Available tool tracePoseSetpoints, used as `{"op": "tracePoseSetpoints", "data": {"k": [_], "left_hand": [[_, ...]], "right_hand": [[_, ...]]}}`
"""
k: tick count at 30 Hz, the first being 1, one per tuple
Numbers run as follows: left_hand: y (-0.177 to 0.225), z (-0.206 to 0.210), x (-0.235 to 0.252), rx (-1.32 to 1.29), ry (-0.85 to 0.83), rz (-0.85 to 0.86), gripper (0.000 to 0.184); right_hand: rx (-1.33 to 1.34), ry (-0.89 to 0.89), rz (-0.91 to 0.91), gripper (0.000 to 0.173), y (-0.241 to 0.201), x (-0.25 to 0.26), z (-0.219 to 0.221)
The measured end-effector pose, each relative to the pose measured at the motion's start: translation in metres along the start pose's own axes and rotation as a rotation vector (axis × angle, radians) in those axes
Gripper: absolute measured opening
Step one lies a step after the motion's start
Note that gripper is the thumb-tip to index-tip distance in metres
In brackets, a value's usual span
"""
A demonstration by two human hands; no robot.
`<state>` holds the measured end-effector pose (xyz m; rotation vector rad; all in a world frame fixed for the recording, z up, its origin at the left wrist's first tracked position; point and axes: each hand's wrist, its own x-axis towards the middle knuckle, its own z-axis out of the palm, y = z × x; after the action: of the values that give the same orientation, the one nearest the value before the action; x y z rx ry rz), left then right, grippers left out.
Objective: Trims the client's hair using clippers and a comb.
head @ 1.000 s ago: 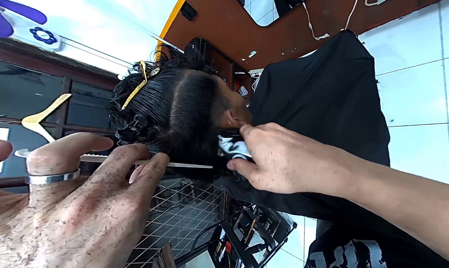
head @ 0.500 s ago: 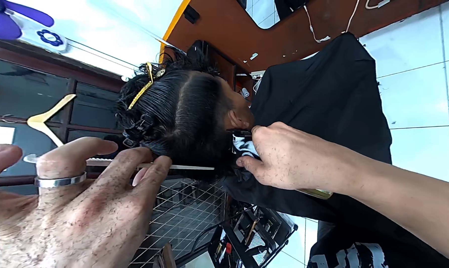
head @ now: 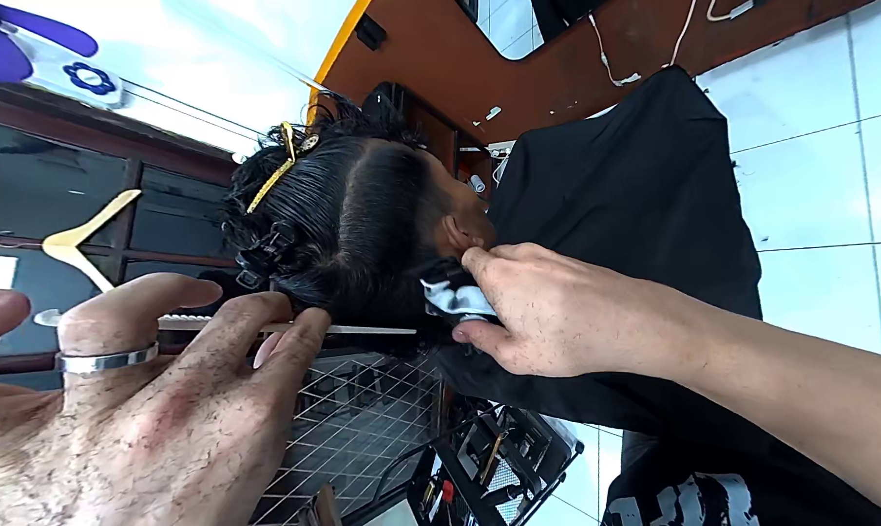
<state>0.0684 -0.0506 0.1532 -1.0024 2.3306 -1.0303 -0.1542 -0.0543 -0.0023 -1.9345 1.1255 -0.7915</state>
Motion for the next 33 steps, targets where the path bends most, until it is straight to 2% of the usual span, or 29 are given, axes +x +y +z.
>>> {"op": "tracePoseSetpoints", "data": {"k": [2,4,7,10,13,17,28,33], "left_hand": [[-0.001,0.002,-0.001,-0.002,0.017,-0.001,0.039],[-0.001,0.002,0.000,-0.005,0.020,0.002,0.038],[-0.002,0.002,-0.002,-0.009,0.003,0.000,0.039],[-0.004,0.004,-0.003,-0.038,-0.003,-0.006,0.039],[-0.004,0.003,-0.004,-0.044,-0.007,-0.026,0.037],[-0.005,0.006,-0.004,-0.069,0.011,-0.024,0.037],[-0.004,0.008,-0.006,-0.059,0.023,-0.011,0.039],[-0.007,0.011,-0.006,-0.063,0.040,0.002,0.039]], "right_hand": [[0.010,-0.032,0.042,0.026,0.002,0.000,-0.004],[0.055,-0.045,0.086,0.034,0.005,0.000,-0.008],[0.082,0.033,0.031,0.030,0.002,0.002,-0.006],[-0.065,0.006,-0.044,0.032,0.000,-0.003,0.000],[-0.154,0.018,0.056,0.028,0.004,-0.008,0.011],[-0.162,0.057,0.212,0.032,0.003,-0.005,0.023],[-0.198,0.198,0.155,0.041,0.000,-0.001,0.042],[-0.213,0.145,0.172,0.042,0.001,-0.004,0.041]]}}
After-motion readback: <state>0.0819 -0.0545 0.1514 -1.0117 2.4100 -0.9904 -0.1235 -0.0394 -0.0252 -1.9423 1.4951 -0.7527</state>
